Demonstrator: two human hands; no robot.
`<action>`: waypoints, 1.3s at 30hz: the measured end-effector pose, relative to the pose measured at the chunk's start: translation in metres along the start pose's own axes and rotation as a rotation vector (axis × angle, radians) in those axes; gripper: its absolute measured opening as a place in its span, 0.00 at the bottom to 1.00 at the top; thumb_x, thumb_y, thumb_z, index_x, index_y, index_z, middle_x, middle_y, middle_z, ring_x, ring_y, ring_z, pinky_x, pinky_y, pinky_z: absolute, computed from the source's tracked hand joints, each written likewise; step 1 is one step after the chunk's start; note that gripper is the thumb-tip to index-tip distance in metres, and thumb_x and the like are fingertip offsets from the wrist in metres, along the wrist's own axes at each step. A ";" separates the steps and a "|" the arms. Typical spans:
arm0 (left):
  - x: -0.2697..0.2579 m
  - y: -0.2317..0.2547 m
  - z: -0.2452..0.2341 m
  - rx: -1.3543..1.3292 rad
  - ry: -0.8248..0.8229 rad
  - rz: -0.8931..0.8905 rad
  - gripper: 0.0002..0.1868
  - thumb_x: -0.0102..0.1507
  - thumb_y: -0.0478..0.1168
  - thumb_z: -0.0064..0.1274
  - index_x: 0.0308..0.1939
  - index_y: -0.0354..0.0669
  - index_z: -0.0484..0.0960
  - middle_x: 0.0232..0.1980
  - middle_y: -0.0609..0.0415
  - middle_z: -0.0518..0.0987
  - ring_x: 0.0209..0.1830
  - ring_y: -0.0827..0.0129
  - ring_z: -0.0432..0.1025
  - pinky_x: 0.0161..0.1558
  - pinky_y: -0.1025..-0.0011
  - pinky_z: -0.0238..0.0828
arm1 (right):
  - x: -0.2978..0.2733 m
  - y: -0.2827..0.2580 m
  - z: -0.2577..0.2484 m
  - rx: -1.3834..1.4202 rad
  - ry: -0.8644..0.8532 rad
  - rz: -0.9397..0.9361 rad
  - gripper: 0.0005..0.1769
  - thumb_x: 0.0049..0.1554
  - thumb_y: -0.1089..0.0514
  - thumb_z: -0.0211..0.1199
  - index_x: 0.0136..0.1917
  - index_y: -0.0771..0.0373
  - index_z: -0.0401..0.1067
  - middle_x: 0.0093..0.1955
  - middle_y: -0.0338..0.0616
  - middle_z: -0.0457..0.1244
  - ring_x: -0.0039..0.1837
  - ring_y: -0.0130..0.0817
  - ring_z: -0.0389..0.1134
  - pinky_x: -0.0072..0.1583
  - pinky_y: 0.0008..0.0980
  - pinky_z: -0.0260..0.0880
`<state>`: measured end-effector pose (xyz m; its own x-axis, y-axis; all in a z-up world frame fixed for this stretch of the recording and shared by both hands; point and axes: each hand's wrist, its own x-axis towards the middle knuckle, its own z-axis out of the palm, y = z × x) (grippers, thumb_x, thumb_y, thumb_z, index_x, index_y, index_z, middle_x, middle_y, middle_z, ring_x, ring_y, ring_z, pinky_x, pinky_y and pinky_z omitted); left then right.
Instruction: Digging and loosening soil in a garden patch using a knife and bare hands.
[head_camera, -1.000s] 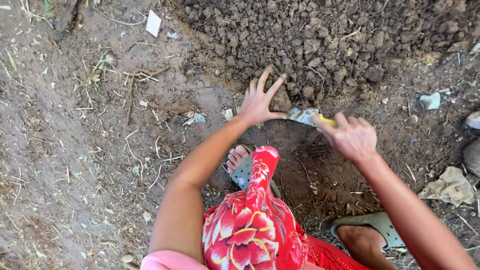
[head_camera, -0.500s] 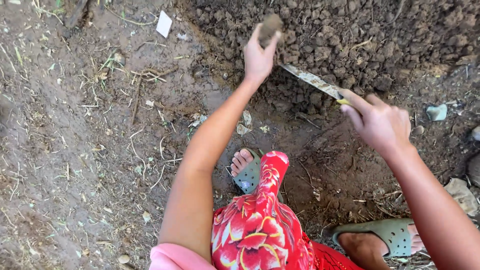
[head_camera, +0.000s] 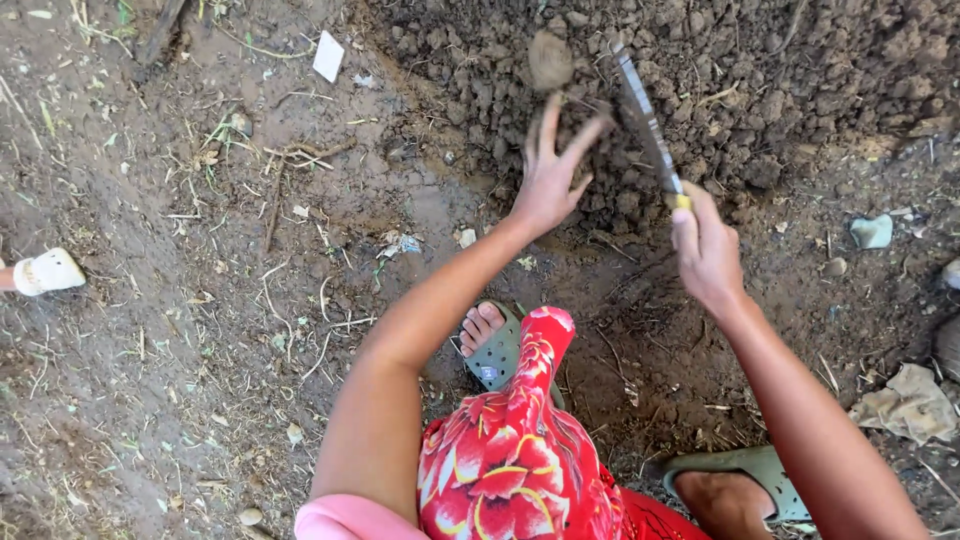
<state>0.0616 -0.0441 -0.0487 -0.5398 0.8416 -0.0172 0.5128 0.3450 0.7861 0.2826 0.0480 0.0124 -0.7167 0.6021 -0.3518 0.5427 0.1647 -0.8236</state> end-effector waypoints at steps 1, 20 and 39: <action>0.001 0.001 -0.009 0.046 -0.143 -0.009 0.54 0.55 0.24 0.61 0.76 0.72 0.52 0.83 0.47 0.26 0.82 0.40 0.35 0.71 0.40 0.54 | 0.005 -0.002 -0.002 0.059 0.063 -0.101 0.20 0.72 0.57 0.37 0.69 0.68 0.60 0.35 0.33 0.54 0.30 0.22 0.50 0.29 0.21 0.50; 0.093 -0.009 -0.035 -0.238 0.153 -0.389 0.23 0.69 0.48 0.41 0.69 0.73 0.65 0.83 0.42 0.37 0.68 0.58 0.62 0.57 0.63 0.77 | 0.006 -0.008 0.005 -0.166 0.102 -0.006 0.19 0.72 0.55 0.37 0.70 0.63 0.59 0.30 0.34 0.55 0.25 0.25 0.49 0.24 0.24 0.47; 0.085 0.005 -0.053 0.052 0.019 -0.052 0.11 0.62 0.40 0.60 0.47 0.50 0.77 0.38 0.61 0.85 0.29 0.79 0.79 0.31 0.84 0.82 | 0.013 -0.031 -0.015 0.052 0.203 -0.097 0.22 0.73 0.50 0.39 0.69 0.66 0.63 0.36 0.33 0.54 0.31 0.21 0.53 0.29 0.22 0.55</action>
<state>-0.0172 0.0067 -0.0136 -0.5791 0.8140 -0.0452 0.5172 0.4097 0.7514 0.2629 0.0626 0.0396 -0.6588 0.7310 -0.1776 0.4488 0.1925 -0.8727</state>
